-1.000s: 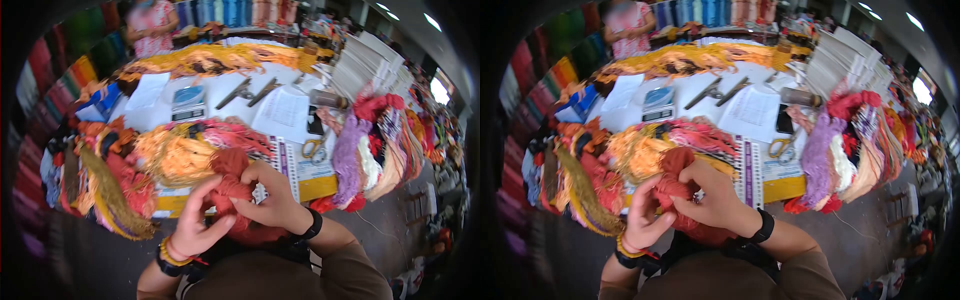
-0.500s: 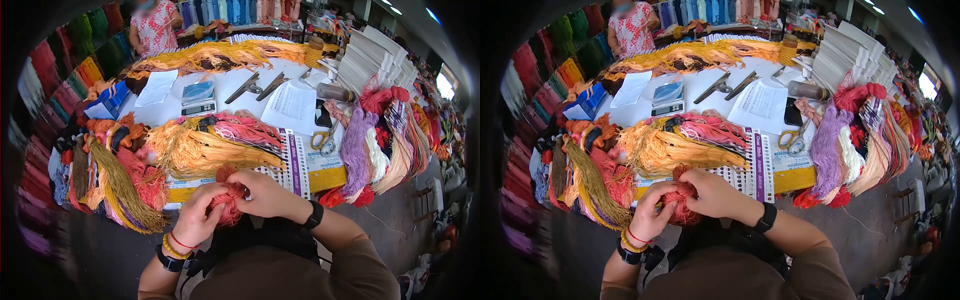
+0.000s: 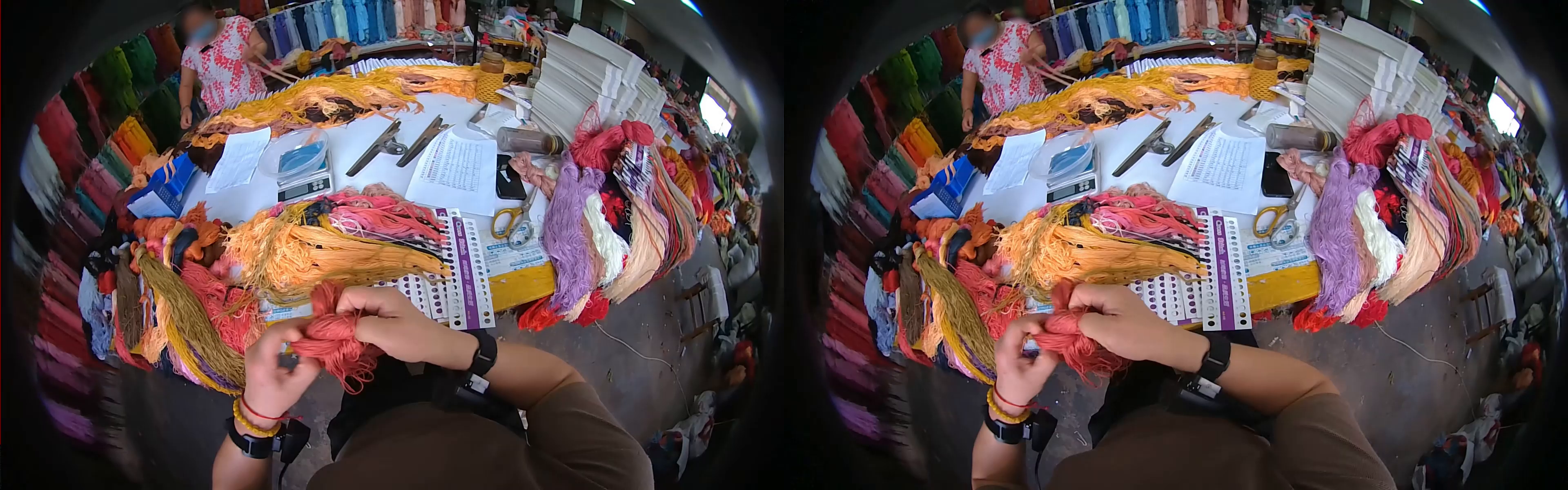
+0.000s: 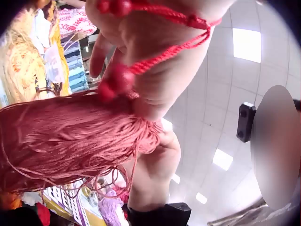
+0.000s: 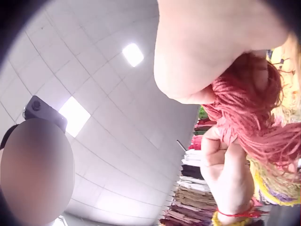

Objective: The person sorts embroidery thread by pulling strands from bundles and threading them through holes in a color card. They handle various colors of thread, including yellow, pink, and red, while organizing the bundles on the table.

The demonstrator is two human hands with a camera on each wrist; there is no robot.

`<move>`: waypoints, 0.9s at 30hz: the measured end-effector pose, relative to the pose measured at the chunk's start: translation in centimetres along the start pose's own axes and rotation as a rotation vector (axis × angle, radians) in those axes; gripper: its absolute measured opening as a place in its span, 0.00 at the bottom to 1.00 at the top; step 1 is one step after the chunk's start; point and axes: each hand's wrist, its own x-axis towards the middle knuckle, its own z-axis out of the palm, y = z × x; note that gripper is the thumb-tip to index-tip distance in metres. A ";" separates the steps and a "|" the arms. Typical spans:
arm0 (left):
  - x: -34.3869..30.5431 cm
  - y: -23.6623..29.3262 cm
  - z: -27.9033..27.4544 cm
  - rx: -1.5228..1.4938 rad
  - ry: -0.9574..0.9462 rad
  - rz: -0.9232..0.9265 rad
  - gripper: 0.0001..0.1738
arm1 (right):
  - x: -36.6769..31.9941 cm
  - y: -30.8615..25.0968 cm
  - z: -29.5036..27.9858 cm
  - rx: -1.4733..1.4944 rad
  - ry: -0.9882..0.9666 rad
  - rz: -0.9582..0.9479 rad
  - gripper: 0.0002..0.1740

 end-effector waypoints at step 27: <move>-0.3 -0.1 -0.2 -0.897 0.122 -0.421 0.23 | 0.3 0.6 1.1 -0.990 -0.267 -0.242 0.10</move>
